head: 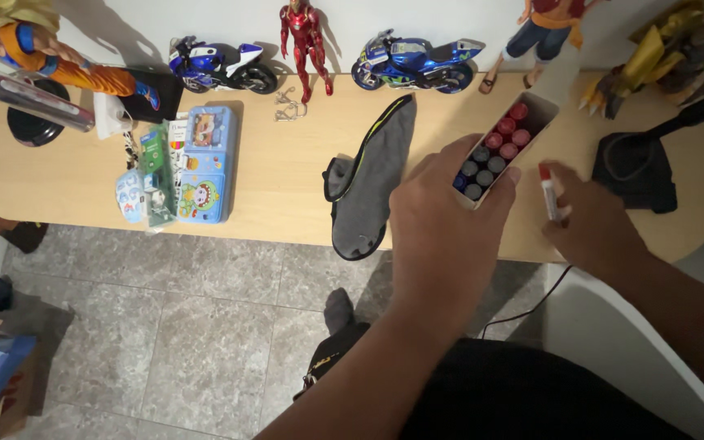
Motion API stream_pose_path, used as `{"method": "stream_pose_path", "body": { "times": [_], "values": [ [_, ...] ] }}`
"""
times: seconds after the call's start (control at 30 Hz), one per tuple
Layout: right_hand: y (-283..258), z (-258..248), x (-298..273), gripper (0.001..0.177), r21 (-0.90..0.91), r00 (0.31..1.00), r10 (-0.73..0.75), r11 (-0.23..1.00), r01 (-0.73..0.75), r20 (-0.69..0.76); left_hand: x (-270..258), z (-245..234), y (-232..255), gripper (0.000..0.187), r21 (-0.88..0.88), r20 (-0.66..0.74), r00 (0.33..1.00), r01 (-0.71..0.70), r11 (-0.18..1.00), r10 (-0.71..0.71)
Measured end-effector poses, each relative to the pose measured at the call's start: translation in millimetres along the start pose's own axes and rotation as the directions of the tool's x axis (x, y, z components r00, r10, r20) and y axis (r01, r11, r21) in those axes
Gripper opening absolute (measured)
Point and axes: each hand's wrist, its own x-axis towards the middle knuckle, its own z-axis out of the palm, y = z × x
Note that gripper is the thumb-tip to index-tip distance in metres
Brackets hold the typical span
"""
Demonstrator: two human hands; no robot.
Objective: The person wipes a blue marker with a yellow cloth, then opens a box of whiteboard markers. They remove several markers from the box, place them on the table, and then put the remaining markers back into the box before closing it and placing it in a drawer.
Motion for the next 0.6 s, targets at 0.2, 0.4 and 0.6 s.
{"method": "stream_pose_path", "body": {
  "times": [0.2, 0.4, 0.6],
  "values": [
    [-47, -72, -8, 0.089, 0.24, 0.945, -0.138, 0.947, 0.213, -0.295, -1, -7, 2, 0.028, 0.012, -0.014, 1.0, -0.003, 1.0, 0.003],
    [-77, -123, 5, 0.05, 0.301, 0.81, -0.338, 0.804, 0.513, -0.479, 5, -22, 4, 0.029, -0.039, 0.044, 0.998, 0.048, 0.998, -0.046],
    [-127, -144, -5, 0.02, 0.076, 0.666, -0.616, 0.708, 0.703, -0.42, 14, -42, 8, 0.029, -0.062, 0.054, 0.999, 0.009, 0.998, -0.006]
  ]
}}
